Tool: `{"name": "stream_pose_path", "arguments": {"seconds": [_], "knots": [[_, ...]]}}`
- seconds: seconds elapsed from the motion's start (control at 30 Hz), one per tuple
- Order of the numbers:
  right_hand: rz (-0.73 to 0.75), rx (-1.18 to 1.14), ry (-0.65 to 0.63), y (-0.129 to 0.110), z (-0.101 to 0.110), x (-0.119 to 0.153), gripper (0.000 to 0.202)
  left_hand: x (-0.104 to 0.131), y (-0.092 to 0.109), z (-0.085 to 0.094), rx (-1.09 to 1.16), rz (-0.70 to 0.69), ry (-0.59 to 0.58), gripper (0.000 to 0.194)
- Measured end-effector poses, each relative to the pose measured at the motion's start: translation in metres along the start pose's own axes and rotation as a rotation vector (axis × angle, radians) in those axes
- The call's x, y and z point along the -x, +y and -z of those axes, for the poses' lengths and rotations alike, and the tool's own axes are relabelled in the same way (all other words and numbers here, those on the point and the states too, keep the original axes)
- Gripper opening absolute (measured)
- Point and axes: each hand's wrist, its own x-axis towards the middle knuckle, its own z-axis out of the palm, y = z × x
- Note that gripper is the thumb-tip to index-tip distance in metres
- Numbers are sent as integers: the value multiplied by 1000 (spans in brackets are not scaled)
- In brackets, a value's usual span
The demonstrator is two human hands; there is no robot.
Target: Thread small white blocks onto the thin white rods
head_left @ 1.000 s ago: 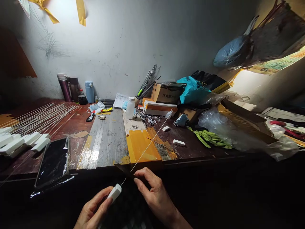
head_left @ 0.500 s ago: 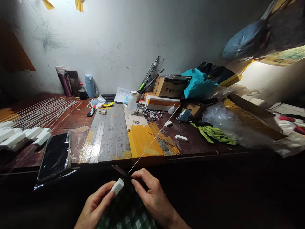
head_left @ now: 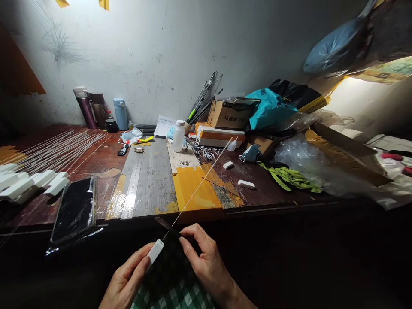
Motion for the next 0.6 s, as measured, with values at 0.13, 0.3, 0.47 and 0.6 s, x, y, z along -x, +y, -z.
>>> {"name": "stream_pose_path", "arguments": {"seconds": [0.13, 0.3, 0.47, 0.6], "knots": [[-78, -53, -40, -2, -3, 0, 9, 4, 2, 0, -59, -48, 18, 41], [-246, -265, -104, -4, -6, -3, 22, 4, 1, -2, -57, -32, -24, 39], [-221, -261, -23, -1, -3, -6, 14, 7, -4, -3, -66, -24, 156, 36], [-235, -240, -4, 5, -4, -3, 16, 9, -8, -3, -51, -68, 161, 27]]}}
